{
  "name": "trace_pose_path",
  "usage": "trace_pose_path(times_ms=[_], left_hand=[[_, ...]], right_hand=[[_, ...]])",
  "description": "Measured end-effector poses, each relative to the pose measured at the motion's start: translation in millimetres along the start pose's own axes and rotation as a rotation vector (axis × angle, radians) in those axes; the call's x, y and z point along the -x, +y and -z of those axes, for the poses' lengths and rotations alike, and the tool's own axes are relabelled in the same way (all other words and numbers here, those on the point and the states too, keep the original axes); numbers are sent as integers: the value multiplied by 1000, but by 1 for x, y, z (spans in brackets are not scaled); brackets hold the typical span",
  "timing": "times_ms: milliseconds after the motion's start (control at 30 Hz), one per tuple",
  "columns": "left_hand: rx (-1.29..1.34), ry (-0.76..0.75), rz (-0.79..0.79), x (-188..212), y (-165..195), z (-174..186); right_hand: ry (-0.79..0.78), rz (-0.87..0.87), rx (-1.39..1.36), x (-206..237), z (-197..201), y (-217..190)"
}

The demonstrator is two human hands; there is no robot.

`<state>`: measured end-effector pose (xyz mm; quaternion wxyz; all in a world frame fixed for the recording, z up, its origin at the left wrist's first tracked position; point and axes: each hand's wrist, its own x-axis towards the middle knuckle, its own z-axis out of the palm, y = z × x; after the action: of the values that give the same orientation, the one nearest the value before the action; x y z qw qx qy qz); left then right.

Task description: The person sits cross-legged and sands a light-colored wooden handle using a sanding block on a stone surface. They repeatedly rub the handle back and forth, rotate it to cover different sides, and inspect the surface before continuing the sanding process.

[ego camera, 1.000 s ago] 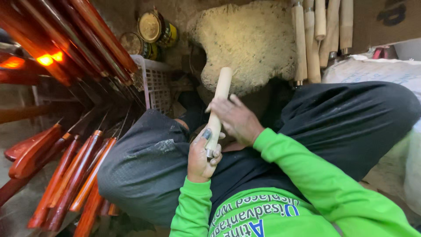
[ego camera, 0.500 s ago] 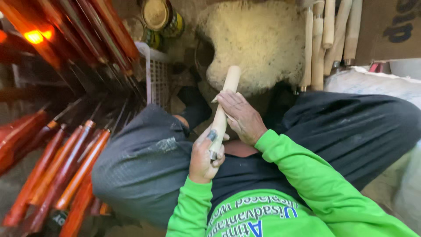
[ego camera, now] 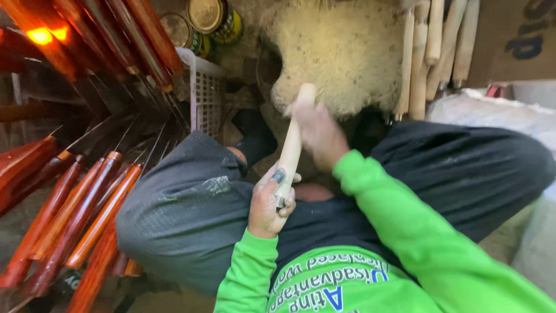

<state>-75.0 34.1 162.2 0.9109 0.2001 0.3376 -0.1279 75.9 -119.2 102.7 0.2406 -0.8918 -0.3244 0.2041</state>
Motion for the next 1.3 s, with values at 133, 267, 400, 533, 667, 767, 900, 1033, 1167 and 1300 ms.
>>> trace_pose_path(times_ms=[133, 267, 400, 533, 667, 767, 900, 1033, 1167, 1300], left_hand=[[-28, 40, 15, 2, 0, -1], [-3, 24, 7, 3, 2, -3], [18, 31, 6, 2, 4, -3], [73, 74, 61, 1, 5, -4], [-559, 176, -81, 3, 5, -14], [-965, 251, -190, 4, 3, -24], [-1209, 341, -369, 3, -1, -29], [-1208, 316, -345, 1, -3, -23], [-1127, 256, -380, 0, 0, -20], [-861, 277, -161, 1, 5, -24]], right_hand=[[340, 158, -76, -19, 16, 5], [220, 210, -105, -4, 27, -25], [-168, -700, -627, -18, 25, -17], [233, 120, -186, -35, 6, 36], [180, 102, -236, -48, -15, 71], [175, 76, -238, -42, -14, 55], [250, 287, 84, -17, 8, -2], [169, 233, -213, 5, 19, -25], [167, 176, -192, -15, 9, 5], [279, 135, -131, -22, -7, 6]])
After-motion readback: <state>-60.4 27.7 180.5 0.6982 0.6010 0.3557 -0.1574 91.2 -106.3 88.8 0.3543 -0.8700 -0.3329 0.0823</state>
